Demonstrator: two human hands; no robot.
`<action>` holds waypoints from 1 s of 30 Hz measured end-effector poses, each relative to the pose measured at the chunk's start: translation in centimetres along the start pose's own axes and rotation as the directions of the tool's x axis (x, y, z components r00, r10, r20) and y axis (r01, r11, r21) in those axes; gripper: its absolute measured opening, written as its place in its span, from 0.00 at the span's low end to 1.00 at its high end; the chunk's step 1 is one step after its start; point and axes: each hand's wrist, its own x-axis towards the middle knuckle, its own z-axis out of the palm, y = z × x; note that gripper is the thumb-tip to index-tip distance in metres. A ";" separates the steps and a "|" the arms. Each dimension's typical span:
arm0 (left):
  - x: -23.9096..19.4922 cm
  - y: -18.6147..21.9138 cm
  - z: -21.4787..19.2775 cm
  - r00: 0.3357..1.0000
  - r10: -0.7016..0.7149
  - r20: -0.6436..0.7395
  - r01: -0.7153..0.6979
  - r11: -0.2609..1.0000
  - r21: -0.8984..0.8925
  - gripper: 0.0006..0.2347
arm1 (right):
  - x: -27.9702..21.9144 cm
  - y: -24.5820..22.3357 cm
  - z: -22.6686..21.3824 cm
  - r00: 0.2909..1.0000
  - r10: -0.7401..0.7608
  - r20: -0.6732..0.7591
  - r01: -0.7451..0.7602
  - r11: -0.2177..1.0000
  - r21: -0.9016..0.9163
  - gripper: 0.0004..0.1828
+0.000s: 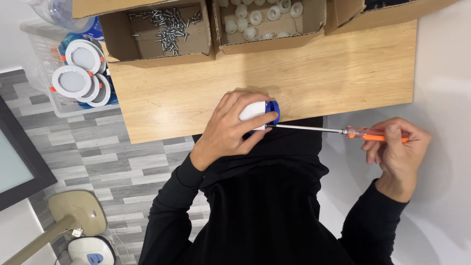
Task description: Assembling an electrical component by tightening screws with a screwdriver and marking with a pen.
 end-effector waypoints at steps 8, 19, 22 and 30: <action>-0.1 -0.2 0.2 1.000 0.001 0.005 -0.001 1.000 0.001 0.09 | 0.4 3.3 -1.9 0.991 -0.102 0.090 0.088 0.985 0.150 0.12; -0.1 -0.2 0.3 1.000 -0.008 0.007 0.009 1.000 -0.017 0.09 | 0.5 5.0 -3.7 0.945 -0.258 0.199 0.200 0.941 0.274 0.17; -0.1 -0.2 0.3 1.000 -0.010 0.002 0.010 1.000 -0.016 0.09 | 0.6 4.3 -3.0 0.951 -0.228 0.208 0.149 0.929 0.339 0.14; -0.2 -0.2 0.4 1.000 -0.015 -0.007 0.014 0.999 -0.034 0.09 | 0.5 1.2 -1.4 0.983 0.043 0.177 -0.046 0.999 0.011 0.15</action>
